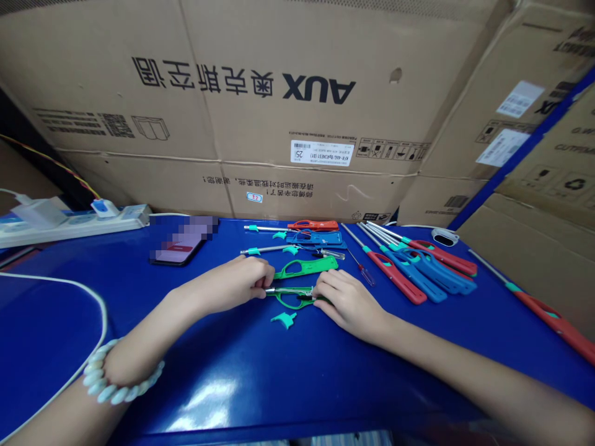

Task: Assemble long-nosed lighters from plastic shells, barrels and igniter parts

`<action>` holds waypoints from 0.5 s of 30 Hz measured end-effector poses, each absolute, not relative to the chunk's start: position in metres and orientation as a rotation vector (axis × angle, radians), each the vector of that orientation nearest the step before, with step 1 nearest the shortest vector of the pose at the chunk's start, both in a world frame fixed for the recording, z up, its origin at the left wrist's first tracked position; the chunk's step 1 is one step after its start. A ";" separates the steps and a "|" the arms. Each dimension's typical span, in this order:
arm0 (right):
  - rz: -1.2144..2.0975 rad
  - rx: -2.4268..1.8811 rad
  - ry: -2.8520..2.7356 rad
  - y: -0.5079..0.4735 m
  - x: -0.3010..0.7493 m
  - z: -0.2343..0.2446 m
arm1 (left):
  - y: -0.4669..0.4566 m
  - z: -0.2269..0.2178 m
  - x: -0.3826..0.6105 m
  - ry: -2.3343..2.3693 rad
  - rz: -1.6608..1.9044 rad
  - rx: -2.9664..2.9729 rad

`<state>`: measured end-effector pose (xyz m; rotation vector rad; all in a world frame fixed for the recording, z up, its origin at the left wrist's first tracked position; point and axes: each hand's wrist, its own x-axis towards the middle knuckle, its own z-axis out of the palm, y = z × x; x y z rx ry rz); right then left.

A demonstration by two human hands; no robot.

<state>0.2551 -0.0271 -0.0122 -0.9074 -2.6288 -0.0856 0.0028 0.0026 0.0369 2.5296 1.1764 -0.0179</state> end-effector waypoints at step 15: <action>0.098 -0.965 -2.548 -0.028 0.254 -0.013 | 0.001 0.035 0.009 1.205 -0.016 2.608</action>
